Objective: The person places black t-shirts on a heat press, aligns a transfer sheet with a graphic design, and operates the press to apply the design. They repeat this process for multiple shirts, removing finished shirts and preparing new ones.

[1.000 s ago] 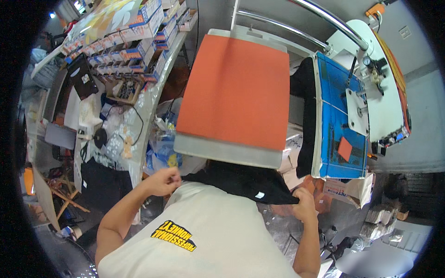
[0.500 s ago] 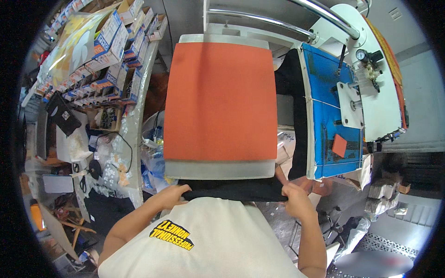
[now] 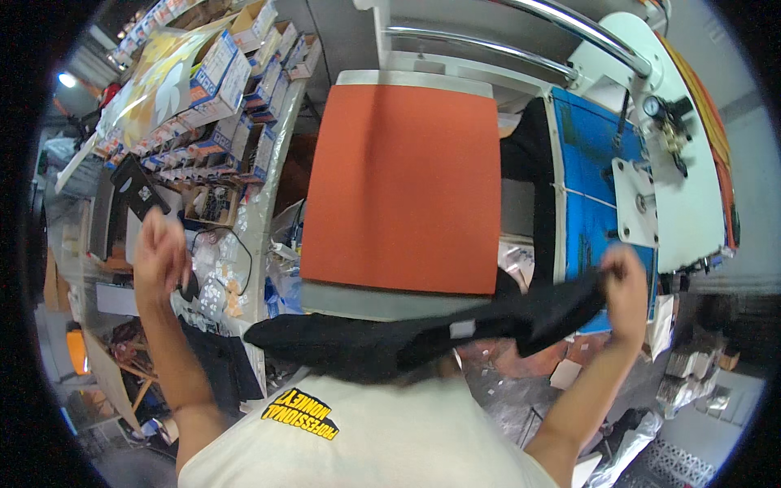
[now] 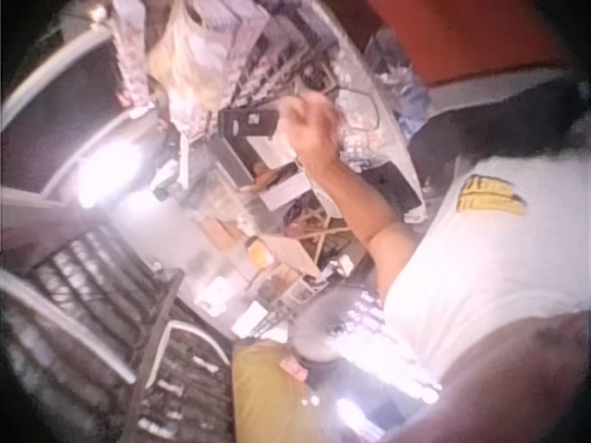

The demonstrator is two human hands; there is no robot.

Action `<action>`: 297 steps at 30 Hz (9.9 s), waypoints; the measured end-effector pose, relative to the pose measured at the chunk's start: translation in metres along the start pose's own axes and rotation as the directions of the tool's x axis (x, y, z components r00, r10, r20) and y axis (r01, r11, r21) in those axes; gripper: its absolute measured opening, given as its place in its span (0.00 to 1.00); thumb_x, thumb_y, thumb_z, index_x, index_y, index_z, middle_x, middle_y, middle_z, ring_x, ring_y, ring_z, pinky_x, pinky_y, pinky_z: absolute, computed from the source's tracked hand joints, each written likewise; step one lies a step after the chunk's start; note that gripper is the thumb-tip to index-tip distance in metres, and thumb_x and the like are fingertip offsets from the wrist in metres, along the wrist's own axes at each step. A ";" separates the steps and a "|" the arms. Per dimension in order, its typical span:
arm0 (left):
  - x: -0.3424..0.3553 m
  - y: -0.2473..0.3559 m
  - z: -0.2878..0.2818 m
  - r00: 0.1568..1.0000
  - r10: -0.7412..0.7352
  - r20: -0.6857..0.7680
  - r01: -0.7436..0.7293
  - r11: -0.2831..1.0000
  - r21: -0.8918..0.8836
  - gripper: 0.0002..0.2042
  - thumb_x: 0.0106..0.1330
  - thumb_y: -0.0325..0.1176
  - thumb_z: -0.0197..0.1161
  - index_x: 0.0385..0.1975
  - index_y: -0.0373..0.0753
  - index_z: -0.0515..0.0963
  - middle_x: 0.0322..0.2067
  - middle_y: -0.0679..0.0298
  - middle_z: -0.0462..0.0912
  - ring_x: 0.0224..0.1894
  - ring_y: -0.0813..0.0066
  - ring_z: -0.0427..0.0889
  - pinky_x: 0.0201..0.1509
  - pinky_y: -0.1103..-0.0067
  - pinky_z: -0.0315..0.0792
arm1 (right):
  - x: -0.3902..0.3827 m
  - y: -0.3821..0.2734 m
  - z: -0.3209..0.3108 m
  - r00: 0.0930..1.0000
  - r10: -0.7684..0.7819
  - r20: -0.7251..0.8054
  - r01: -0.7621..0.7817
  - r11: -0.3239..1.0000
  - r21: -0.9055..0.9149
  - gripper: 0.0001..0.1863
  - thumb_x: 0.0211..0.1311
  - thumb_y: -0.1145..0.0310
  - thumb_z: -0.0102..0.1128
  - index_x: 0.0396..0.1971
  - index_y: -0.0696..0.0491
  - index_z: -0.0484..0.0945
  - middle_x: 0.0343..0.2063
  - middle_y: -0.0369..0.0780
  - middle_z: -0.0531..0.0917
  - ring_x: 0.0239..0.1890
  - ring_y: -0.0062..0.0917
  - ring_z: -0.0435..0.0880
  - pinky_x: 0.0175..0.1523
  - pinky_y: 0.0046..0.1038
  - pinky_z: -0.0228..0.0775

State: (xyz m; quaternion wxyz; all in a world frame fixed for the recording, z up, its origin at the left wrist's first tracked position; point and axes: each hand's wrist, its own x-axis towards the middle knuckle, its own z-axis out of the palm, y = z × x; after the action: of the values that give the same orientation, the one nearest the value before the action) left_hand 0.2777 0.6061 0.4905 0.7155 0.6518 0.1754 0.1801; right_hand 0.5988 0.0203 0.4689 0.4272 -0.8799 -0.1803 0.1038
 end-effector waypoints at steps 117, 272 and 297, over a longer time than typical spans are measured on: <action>0.207 -0.220 0.193 0.923 0.055 0.380 -0.320 0.660 0.680 0.07 0.62 0.26 0.67 0.36 0.31 0.78 0.33 0.44 0.85 0.41 0.44 0.85 0.44 0.59 0.76 | 0.162 -0.014 0.306 0.911 -0.393 0.125 0.412 0.858 -0.307 0.08 0.59 0.72 0.66 0.39 0.52 0.82 0.37 0.42 0.86 0.47 0.40 0.81 0.57 0.44 0.64; -0.103 -0.306 0.023 0.859 0.082 -0.505 0.283 0.747 0.601 0.08 0.64 0.22 0.61 0.42 0.32 0.83 0.38 0.55 0.84 0.37 0.63 0.85 0.45 0.75 0.78 | 0.003 0.094 -0.083 0.766 -0.044 -0.641 -0.510 0.566 -0.648 0.39 0.62 0.36 0.62 0.43 0.66 0.81 0.44 0.60 0.82 0.51 0.57 0.80 0.57 0.50 0.71; -0.249 -0.463 -0.036 0.870 -0.390 -0.301 0.480 0.531 0.698 0.13 0.63 0.37 0.62 0.39 0.34 0.86 0.35 0.47 0.88 0.39 0.54 0.89 0.46 0.66 0.79 | -0.044 -0.150 0.196 0.566 -0.695 -0.443 0.348 0.689 -0.636 0.62 0.28 0.53 0.86 0.71 0.49 0.65 0.73 0.63 0.54 0.70 0.64 0.61 0.69 0.56 0.62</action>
State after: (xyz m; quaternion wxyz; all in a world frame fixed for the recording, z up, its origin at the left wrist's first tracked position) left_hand 0.0559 0.4769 0.0307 0.3896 0.8129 0.4290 -0.0586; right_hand 0.4582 0.2276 0.4683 0.2402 -0.8344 -0.2993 -0.3957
